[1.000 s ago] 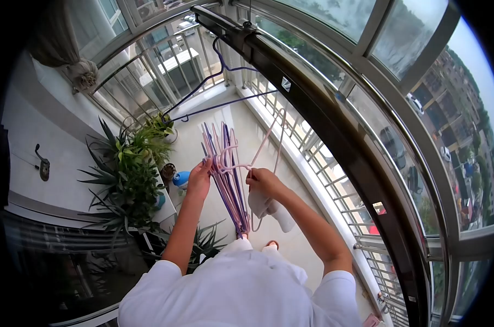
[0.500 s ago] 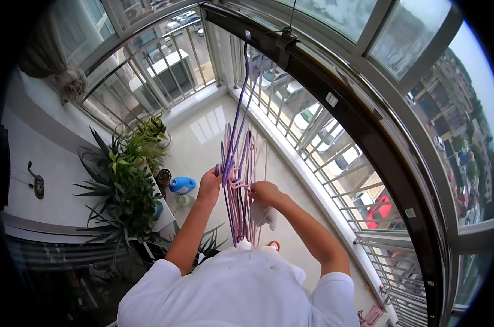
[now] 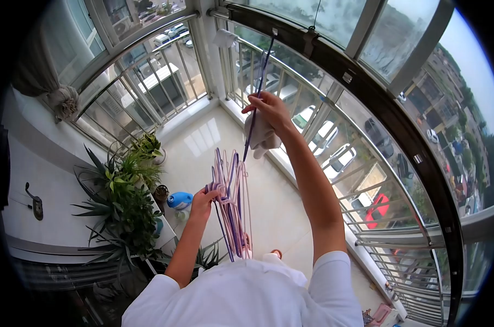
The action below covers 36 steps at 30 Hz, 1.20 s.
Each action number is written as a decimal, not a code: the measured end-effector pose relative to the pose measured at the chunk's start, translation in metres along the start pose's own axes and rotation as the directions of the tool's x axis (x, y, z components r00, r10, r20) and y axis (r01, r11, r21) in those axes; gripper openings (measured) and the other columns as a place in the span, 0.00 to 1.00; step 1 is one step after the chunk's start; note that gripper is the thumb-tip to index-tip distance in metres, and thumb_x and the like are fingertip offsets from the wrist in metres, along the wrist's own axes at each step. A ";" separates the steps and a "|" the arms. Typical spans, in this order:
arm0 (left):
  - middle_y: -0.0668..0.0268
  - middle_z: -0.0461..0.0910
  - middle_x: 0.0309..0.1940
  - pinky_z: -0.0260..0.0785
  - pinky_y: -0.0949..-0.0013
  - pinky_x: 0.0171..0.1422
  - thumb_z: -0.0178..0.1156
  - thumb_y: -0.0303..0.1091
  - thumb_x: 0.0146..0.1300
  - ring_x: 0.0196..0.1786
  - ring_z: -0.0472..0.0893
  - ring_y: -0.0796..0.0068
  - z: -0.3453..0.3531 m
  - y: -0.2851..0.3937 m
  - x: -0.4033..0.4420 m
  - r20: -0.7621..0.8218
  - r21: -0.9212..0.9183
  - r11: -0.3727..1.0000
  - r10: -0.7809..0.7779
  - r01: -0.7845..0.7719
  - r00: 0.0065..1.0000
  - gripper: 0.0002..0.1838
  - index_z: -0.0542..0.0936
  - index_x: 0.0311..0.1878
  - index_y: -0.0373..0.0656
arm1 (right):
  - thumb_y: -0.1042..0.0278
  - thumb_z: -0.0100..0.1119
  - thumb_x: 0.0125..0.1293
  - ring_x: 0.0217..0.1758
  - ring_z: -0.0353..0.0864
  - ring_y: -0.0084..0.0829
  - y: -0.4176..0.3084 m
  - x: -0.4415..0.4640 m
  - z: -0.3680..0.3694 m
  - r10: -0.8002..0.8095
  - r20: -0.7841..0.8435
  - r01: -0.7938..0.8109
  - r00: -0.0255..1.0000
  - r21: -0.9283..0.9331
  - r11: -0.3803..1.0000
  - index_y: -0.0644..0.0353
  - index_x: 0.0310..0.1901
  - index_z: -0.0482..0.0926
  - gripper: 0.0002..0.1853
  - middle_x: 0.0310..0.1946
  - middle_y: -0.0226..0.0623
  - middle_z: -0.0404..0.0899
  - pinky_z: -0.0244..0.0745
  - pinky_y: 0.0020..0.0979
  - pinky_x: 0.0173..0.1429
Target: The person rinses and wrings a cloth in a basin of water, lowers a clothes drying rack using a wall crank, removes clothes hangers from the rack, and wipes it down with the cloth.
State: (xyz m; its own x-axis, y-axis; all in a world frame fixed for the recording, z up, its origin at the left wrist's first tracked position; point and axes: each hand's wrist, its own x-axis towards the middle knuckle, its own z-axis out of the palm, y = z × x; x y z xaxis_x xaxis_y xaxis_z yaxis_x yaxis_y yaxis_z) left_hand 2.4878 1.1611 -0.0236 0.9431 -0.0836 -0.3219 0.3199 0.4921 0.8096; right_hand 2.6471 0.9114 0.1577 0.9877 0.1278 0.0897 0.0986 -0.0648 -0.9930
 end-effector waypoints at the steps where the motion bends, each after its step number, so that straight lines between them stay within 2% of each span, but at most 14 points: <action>1: 0.65 0.80 0.30 0.67 0.75 0.41 0.65 0.25 0.49 0.32 0.77 0.76 -0.001 0.002 0.001 0.008 0.001 1.000 -0.001 0.001 1.000 0.13 0.79 0.39 0.32 | 0.62 0.52 0.66 0.29 0.79 0.23 -0.001 0.008 0.005 -0.023 -0.017 0.024 1.000 0.073 0.997 0.65 0.47 0.74 0.15 0.30 0.38 0.82 0.75 0.23 0.34; 2: 0.65 0.80 0.30 0.67 0.75 0.41 0.65 0.24 0.49 0.32 0.77 0.76 -0.003 0.003 0.003 0.012 -0.001 1.000 0.001 -0.001 1.000 0.13 0.79 0.39 0.32 | 0.69 0.52 0.65 0.26 0.79 0.23 -0.002 0.014 0.009 -0.082 -0.068 0.087 0.994 0.061 0.994 0.66 0.43 0.73 0.09 0.26 0.38 0.80 0.74 0.22 0.32; 6: 0.65 0.80 0.31 0.68 0.75 0.42 0.64 0.24 0.49 0.33 0.77 0.76 -0.006 0.013 0.004 0.016 -0.017 1.000 0.005 -0.004 1.000 0.13 0.79 0.40 0.32 | 0.75 0.50 0.66 0.26 0.78 0.24 -0.012 0.013 0.021 -0.129 -0.119 0.132 0.984 0.018 0.991 0.68 0.39 0.73 0.05 0.23 0.36 0.76 0.73 0.25 0.32; 11: 0.65 0.79 0.29 0.70 0.74 0.41 0.64 0.24 0.48 0.32 0.78 0.76 -0.008 0.019 0.014 0.004 0.022 1.000 0.020 -0.020 1.000 0.13 0.78 0.39 0.33 | 0.71 0.49 0.67 0.26 0.75 0.23 0.000 -0.012 0.022 -0.186 -0.063 0.161 0.981 -0.288 0.944 0.63 0.40 0.72 0.05 0.23 0.33 0.76 0.69 0.26 0.34; 12: 0.65 0.79 0.28 0.70 0.74 0.40 0.64 0.24 0.48 0.31 0.78 0.76 -0.008 0.018 0.015 0.017 0.006 1.000 0.019 -0.019 1.000 0.12 0.78 0.38 0.34 | 0.72 0.49 0.67 0.26 0.73 0.18 -0.003 -0.019 0.025 -0.200 -0.057 0.171 0.978 -0.332 0.928 0.62 0.41 0.72 0.05 0.21 0.29 0.74 0.65 0.21 0.32; 16: 0.64 0.78 0.25 0.72 0.71 0.32 0.63 0.21 0.50 0.24 0.77 0.75 0.001 0.022 0.011 -0.079 -0.108 0.994 -0.020 0.012 0.997 0.07 0.77 0.34 0.34 | 0.75 0.48 0.67 0.24 0.74 0.18 -0.001 -0.048 0.038 -0.229 0.005 0.205 0.974 -0.460 0.864 0.61 0.42 0.73 0.05 0.19 0.29 0.73 0.65 0.21 0.28; 18: 0.63 0.77 0.23 0.72 0.69 0.31 0.62 0.21 0.51 0.22 0.76 0.73 -0.002 0.016 0.011 -0.092 -0.135 0.991 -0.003 -0.009 0.996 0.07 0.76 0.33 0.34 | 0.75 0.49 0.68 0.23 0.73 0.17 0.003 -0.061 0.046 -0.333 0.022 0.305 0.943 -0.459 0.834 0.61 0.43 0.74 0.05 0.18 0.29 0.73 0.65 0.20 0.27; 24: 0.61 0.77 0.22 0.71 0.69 0.30 0.61 0.20 0.51 0.21 0.76 0.71 0.006 0.007 -0.007 -0.114 -0.145 0.988 0.027 -0.044 0.993 0.05 0.76 0.31 0.35 | 0.74 0.49 0.67 0.21 0.71 0.15 -0.014 -0.080 0.058 -0.383 0.099 0.375 0.918 -0.531 0.760 0.60 0.39 0.73 0.03 0.18 0.28 0.72 0.64 0.21 0.26; 25: 0.61 0.77 0.22 0.72 0.69 0.30 0.61 0.20 0.51 0.21 0.76 0.71 0.008 0.006 -0.011 -0.128 -0.126 0.991 0.035 -0.052 0.991 0.05 0.76 0.31 0.34 | 0.74 0.50 0.67 0.21 0.74 0.20 -0.012 -0.085 0.056 -0.375 0.124 0.379 0.919 -0.545 0.748 0.60 0.38 0.73 0.02 0.19 0.31 0.73 0.65 0.23 0.26; 27: 0.61 0.77 0.21 0.72 0.68 0.30 0.61 0.20 0.51 0.22 0.76 0.71 0.010 -0.001 -0.017 -0.153 -0.086 0.994 0.050 -0.064 0.987 0.05 0.76 0.32 0.34 | 0.72 0.51 0.67 0.20 0.76 0.26 -0.008 -0.099 0.053 -0.434 0.223 0.461 0.873 -0.668 0.584 0.60 0.38 0.73 0.03 0.19 0.35 0.74 0.67 0.25 0.25; 31: 0.61 0.76 0.20 0.74 0.66 0.29 0.61 0.20 0.52 0.21 0.76 0.70 0.026 -0.012 -0.038 -0.138 -0.072 0.993 0.079 -0.089 0.987 0.05 0.76 0.32 0.33 | 0.69 0.52 0.66 0.18 0.75 0.32 -0.023 -0.136 0.046 -0.293 0.263 0.392 0.919 -0.671 0.629 0.58 0.38 0.72 0.03 0.18 0.35 0.74 0.67 0.30 0.23; 34: 0.61 0.77 0.21 0.74 0.66 0.29 0.60 0.20 0.52 0.21 0.76 0.70 0.046 -0.022 -0.063 -0.113 -0.095 0.986 0.124 -0.135 0.986 0.04 0.77 0.33 0.33 | 0.68 0.52 0.65 0.19 0.74 0.40 -0.016 -0.174 0.035 -0.312 0.331 0.452 0.891 -0.715 0.533 0.58 0.37 0.71 0.04 0.18 0.40 0.73 0.66 0.35 0.24; 35: 0.63 0.78 0.23 0.72 0.70 0.33 0.61 0.21 0.52 0.24 0.76 0.73 0.053 -0.026 -0.072 -0.115 -0.088 0.989 0.112 -0.122 0.987 0.06 0.78 0.34 0.34 | 0.64 0.52 0.67 0.17 0.75 0.40 -0.009 -0.189 0.031 -0.250 0.350 0.429 0.903 -0.779 0.457 0.58 0.36 0.70 0.07 0.15 0.40 0.73 0.69 0.36 0.24; 36: 0.65 0.79 0.26 0.69 0.73 0.37 0.62 0.23 0.51 0.28 0.77 0.75 0.061 -0.030 -0.081 -0.118 -0.084 0.991 0.099 -0.109 0.988 0.08 0.79 0.36 0.34 | 0.64 0.51 0.67 0.19 0.75 0.42 -0.003 -0.208 0.026 -0.155 0.314 0.349 0.937 -0.799 0.490 0.58 0.35 0.69 0.08 0.16 0.41 0.73 0.69 0.38 0.26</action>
State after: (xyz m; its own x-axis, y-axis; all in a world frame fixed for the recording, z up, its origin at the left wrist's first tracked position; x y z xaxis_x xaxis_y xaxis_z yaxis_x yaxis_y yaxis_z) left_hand 2.4077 1.1002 0.0081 0.9527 0.0683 -0.2962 0.2066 0.5693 0.7958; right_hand 2.4387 0.9110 0.1398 0.8717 0.4406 0.2143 0.4899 -0.7779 -0.3936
